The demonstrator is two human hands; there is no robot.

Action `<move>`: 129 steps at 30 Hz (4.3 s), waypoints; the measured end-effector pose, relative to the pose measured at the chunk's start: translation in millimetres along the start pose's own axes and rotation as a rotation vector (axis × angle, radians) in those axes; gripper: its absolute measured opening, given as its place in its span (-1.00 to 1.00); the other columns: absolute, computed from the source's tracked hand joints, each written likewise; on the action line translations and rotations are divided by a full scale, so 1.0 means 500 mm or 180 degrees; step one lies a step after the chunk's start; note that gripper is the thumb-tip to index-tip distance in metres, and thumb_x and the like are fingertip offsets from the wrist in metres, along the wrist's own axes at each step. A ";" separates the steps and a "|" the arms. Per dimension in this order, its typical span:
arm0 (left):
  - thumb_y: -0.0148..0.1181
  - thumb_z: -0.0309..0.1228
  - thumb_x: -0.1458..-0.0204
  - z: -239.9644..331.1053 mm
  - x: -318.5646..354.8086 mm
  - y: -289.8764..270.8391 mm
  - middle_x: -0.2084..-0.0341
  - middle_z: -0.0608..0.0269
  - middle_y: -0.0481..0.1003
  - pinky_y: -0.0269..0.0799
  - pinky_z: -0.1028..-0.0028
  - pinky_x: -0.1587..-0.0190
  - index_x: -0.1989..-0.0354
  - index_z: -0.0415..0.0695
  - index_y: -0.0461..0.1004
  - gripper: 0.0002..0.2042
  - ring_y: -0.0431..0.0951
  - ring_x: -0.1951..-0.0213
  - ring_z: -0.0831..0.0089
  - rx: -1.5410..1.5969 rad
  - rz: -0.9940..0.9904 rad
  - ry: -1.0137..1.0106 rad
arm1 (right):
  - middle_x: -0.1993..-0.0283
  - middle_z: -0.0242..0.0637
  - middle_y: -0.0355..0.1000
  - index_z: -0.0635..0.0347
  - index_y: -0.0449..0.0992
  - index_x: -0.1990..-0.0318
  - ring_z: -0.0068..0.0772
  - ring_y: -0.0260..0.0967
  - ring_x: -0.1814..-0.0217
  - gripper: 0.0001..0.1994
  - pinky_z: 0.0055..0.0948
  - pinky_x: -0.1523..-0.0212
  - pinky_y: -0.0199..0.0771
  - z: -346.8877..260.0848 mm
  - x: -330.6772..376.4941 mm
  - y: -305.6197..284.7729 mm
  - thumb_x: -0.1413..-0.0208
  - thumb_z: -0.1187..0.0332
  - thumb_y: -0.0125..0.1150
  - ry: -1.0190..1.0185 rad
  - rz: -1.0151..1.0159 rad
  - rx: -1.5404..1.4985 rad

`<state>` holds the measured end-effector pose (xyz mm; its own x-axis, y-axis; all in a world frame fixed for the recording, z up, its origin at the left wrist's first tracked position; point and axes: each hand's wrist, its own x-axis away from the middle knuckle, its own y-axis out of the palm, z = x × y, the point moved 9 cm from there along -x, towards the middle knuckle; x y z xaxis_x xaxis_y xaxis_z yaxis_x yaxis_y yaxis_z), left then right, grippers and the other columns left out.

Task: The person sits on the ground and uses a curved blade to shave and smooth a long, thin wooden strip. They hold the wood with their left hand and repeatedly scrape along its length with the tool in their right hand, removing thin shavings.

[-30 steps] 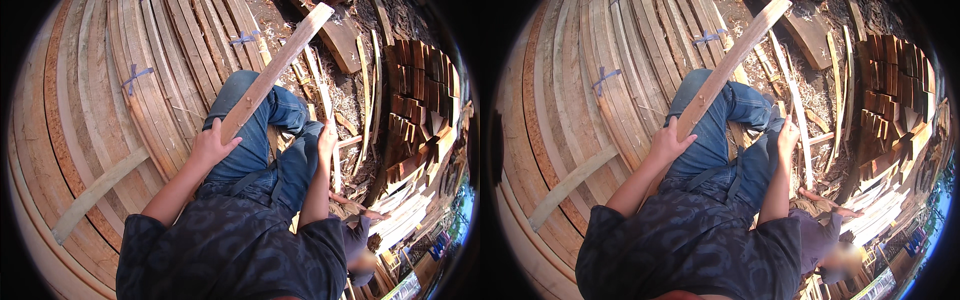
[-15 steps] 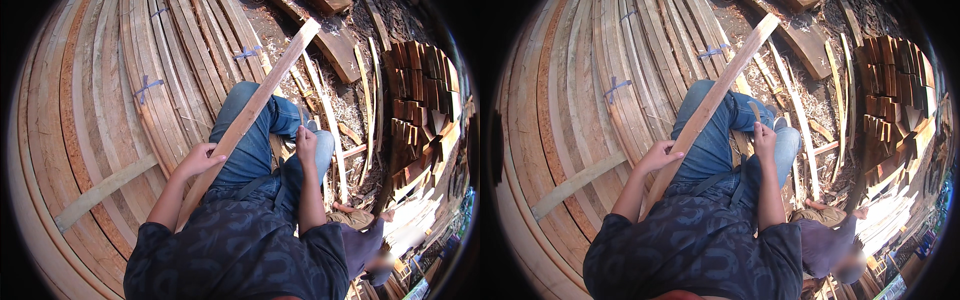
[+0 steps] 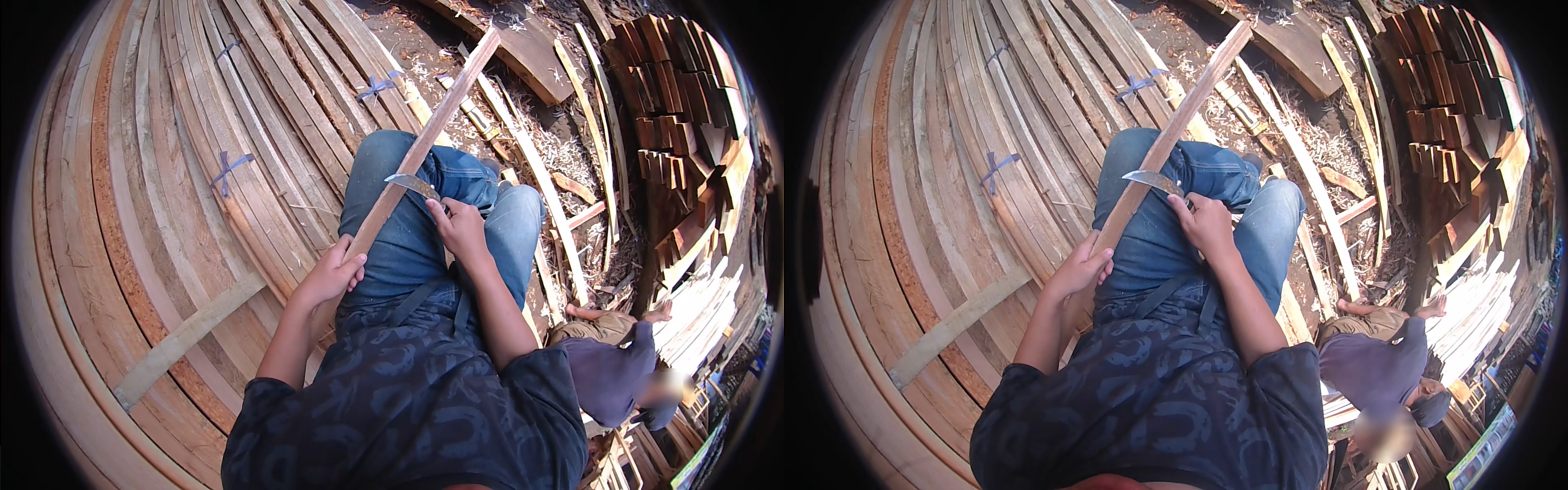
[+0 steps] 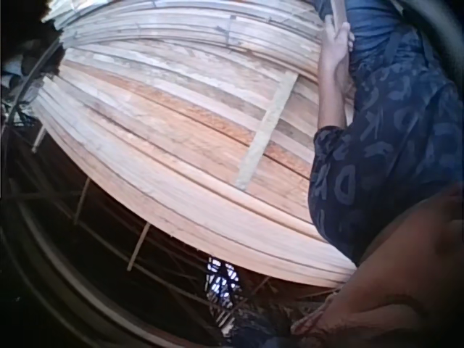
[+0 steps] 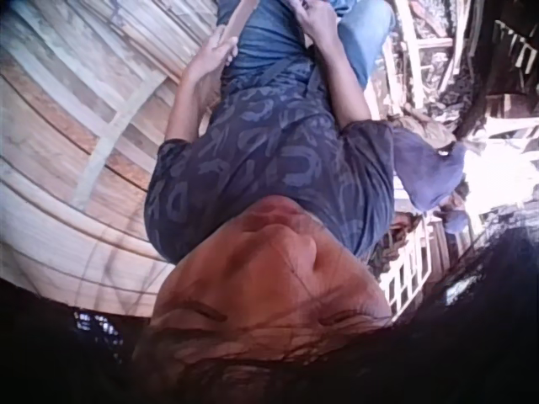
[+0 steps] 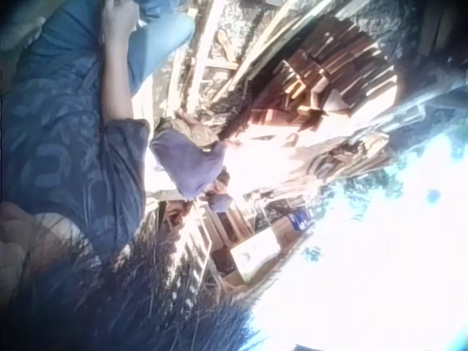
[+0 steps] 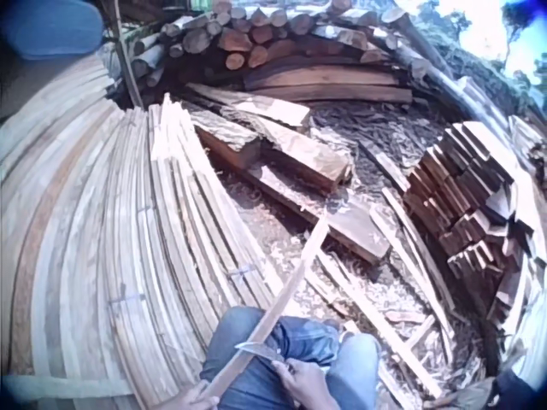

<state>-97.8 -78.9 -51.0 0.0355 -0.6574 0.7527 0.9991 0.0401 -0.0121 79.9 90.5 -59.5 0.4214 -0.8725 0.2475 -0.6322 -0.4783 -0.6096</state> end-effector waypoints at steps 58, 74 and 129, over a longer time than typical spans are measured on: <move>-0.03 -0.27 -0.28 -0.018 -0.058 0.048 0.69 0.35 0.34 0.35 0.54 0.62 0.39 -0.29 0.42 -0.69 0.36 0.67 0.60 0.0414 -0.0086 -0.0102 | 0.64 -0.04 0.44 0.21 0.52 0.59 0.04 0.47 0.54 -0.34 -0.08 0.50 0.47 0.005 -0.089 -0.007 -0.12 -0.29 -0.02 -0.0405 -0.0099 0.1151; 0.00 -0.26 -0.26 -0.020 -0.067 0.038 0.69 0.34 0.34 0.36 0.51 0.60 0.43 -0.28 0.42 -0.68 0.38 0.67 0.56 0.0379 -0.0213 -0.0096 | 0.12 0.20 0.51 0.43 0.59 0.20 0.16 0.46 -0.01 -0.20 -0.05 -0.03 0.40 0.409 -0.304 -0.253 -0.13 -0.34 -0.12 0.1710 0.1072 0.0496; 0.30 0.01 0.04 0.055 0.011 0.004 0.49 0.03 0.46 0.46 0.14 0.37 0.39 -0.24 0.40 -0.53 0.54 0.38 -0.02 -0.2087 0.1928 0.1063 | 0.69 -0.16 0.38 0.16 0.34 0.65 -0.06 0.40 0.63 -0.41 -0.19 0.62 0.32 -0.024 -0.096 -0.037 -0.03 -0.24 0.16 -0.0803 0.0511 0.1783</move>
<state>-96.1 -62.0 -28.7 0.4545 -0.8483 0.2717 0.6187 0.0812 -0.7814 63.8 139.9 -51.0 0.5331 -0.8458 -0.0233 -0.2931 -0.1587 -0.9428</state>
